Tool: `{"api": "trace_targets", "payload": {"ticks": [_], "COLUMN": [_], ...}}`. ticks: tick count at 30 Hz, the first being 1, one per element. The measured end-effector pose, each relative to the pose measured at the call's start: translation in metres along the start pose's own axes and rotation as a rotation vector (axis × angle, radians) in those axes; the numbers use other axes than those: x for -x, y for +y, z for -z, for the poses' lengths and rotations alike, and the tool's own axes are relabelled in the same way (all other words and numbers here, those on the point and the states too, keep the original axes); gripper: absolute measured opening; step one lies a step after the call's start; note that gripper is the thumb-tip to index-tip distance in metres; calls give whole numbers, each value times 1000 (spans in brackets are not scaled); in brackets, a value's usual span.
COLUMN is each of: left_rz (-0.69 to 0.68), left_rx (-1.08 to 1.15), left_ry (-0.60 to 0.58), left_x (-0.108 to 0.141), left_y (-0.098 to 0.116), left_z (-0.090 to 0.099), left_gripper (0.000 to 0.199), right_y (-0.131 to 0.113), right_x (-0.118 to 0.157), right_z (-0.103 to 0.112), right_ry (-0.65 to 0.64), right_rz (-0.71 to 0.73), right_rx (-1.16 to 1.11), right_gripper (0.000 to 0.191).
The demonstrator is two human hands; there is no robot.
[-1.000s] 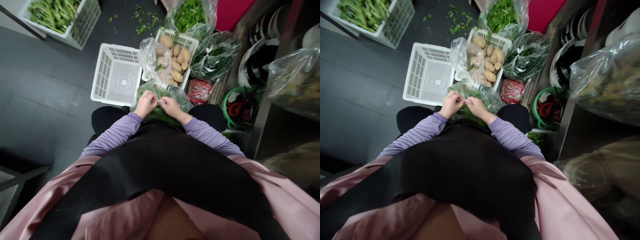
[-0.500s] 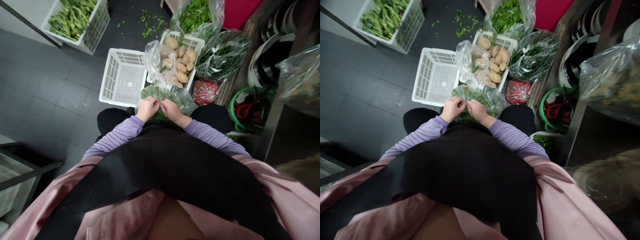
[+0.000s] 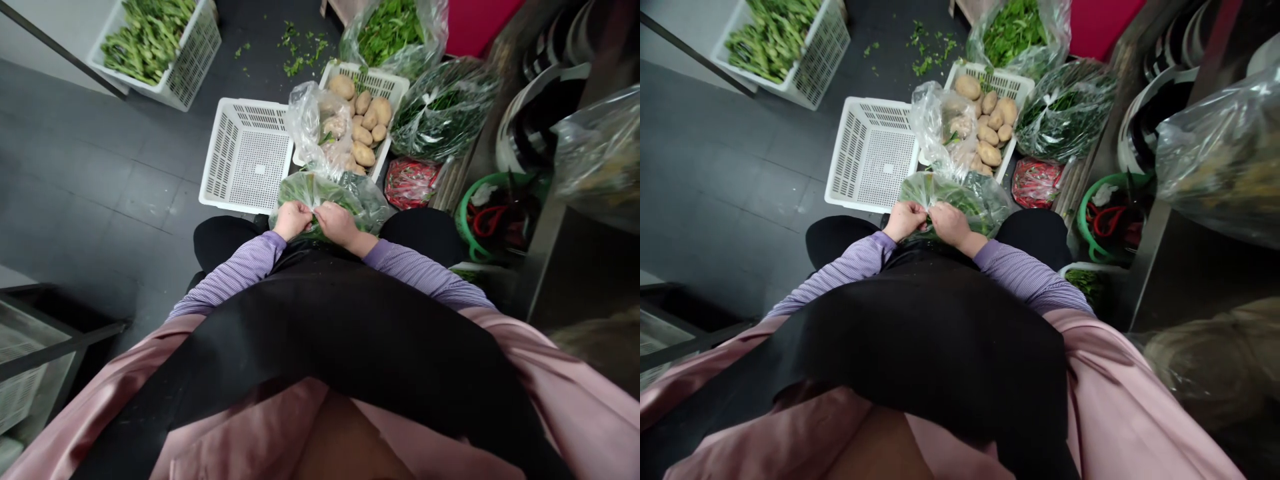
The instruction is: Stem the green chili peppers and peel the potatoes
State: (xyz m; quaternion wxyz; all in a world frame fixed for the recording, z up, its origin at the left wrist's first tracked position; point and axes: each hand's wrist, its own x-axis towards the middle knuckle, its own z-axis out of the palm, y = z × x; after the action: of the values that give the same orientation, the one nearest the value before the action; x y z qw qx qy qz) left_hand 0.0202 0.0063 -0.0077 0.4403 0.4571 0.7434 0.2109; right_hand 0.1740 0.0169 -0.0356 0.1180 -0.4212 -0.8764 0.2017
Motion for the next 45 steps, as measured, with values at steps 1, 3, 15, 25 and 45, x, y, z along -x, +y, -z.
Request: {"api": "trace_targets", "payload": {"ticks": [1, 3, 15, 25, 45], "left_rz": [3, -45, -259, -600, -548], "left_rx": [-13, -97, -6, -188, -235], "left_ry": [25, 85, 115, -130, -13], "left_x": [0, 0, -7, -11, -48], "left_y": [-1, -1, -9, 59, -1], "left_z": [-2, -4, -1, 74, 2], "left_gripper": [15, 12, 8, 10, 5], "right_y": [0, 1, -5, -56, 5], "right_x": [0, -1, -12, -3, -23], "right_z": [0, -1, 11, 48, 10], "right_ry": [9, 31, 96, 411, 150], "right_rz": [-6, -24, -183, -354, -815], "right_rx": [-5, -27, -429, -1114, -1297], "right_gripper": [32, 32, 22, 20, 19]}}
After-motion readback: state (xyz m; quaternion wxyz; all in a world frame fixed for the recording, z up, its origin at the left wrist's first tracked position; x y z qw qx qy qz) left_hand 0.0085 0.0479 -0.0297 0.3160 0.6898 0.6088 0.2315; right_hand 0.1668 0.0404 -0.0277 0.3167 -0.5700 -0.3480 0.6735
